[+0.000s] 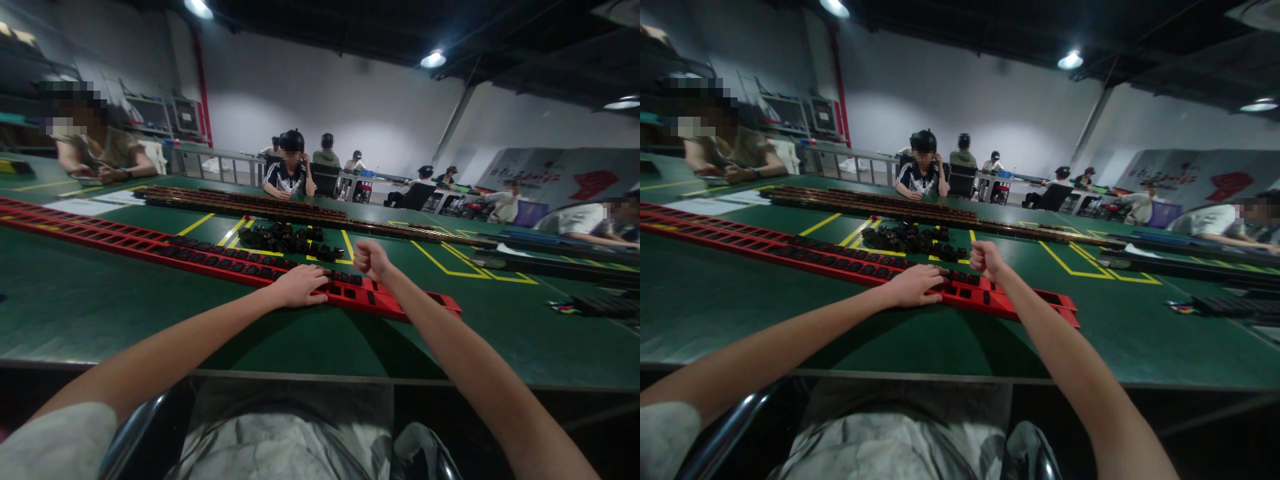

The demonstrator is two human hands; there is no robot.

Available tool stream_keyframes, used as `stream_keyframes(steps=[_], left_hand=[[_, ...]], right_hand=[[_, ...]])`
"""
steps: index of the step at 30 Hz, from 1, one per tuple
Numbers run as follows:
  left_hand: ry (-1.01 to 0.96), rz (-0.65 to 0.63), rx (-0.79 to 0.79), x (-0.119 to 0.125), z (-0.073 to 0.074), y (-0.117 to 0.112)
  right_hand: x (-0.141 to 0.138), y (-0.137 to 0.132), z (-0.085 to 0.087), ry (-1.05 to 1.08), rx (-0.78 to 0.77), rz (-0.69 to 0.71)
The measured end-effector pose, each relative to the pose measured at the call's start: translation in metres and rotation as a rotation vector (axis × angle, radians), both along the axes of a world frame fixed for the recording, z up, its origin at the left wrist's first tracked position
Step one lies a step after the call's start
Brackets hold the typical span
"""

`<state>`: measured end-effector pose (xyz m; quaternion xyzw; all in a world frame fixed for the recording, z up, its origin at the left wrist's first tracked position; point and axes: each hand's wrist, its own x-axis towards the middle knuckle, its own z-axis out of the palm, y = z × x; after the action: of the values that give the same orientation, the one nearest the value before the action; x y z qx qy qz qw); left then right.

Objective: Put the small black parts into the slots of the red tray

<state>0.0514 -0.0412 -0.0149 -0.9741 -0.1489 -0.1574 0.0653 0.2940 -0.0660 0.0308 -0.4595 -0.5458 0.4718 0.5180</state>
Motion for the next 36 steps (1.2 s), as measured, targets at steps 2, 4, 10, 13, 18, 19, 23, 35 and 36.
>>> stream_keyframes(steps=[2, 4, 10, 13, 18, 19, 23, 35, 36], left_hand=[[-0.004, -0.001, 0.0, 0.0, -0.001, 0.0], [-0.01, -0.002, -0.004, 0.001, -0.002, 0.001], [-0.022, -0.01, -0.009, 0.002, -0.005, 0.003], [-0.019, -0.01, 0.009, 0.004, -0.005, 0.004], [-0.023, -0.021, 0.016, 0.006, -0.004, 0.003], [-0.024, -0.022, 0.014, 0.006, -0.004, 0.002], [-0.021, -0.01, 0.011, 0.007, -0.002, 0.001], [-0.19, -0.022, -0.024, 0.004, 0.0, 0.004], [-0.234, 0.004, -0.035, 0.003, 0.001, 0.004]], right_hand=[[0.014, 0.01, 0.011, -0.041, 0.073, -0.044], [0.023, 0.023, 0.02, -0.165, 0.152, -0.117], [0.017, 0.072, 0.001, -0.856, 0.203, -0.342], [0.01, 0.088, -0.018, -1.017, 0.18, -0.288], [0.008, 0.098, -0.028, -1.22, 0.124, -0.21], [0.008, 0.097, -0.027, -1.254, 0.115, -0.195], [0.007, 0.085, -0.022, -1.367, 0.101, -0.162], [0.004, 0.022, -0.021, -0.968, 0.302, -0.289], [0.003, 0.017, -0.022, -0.937, 0.309, -0.276]])
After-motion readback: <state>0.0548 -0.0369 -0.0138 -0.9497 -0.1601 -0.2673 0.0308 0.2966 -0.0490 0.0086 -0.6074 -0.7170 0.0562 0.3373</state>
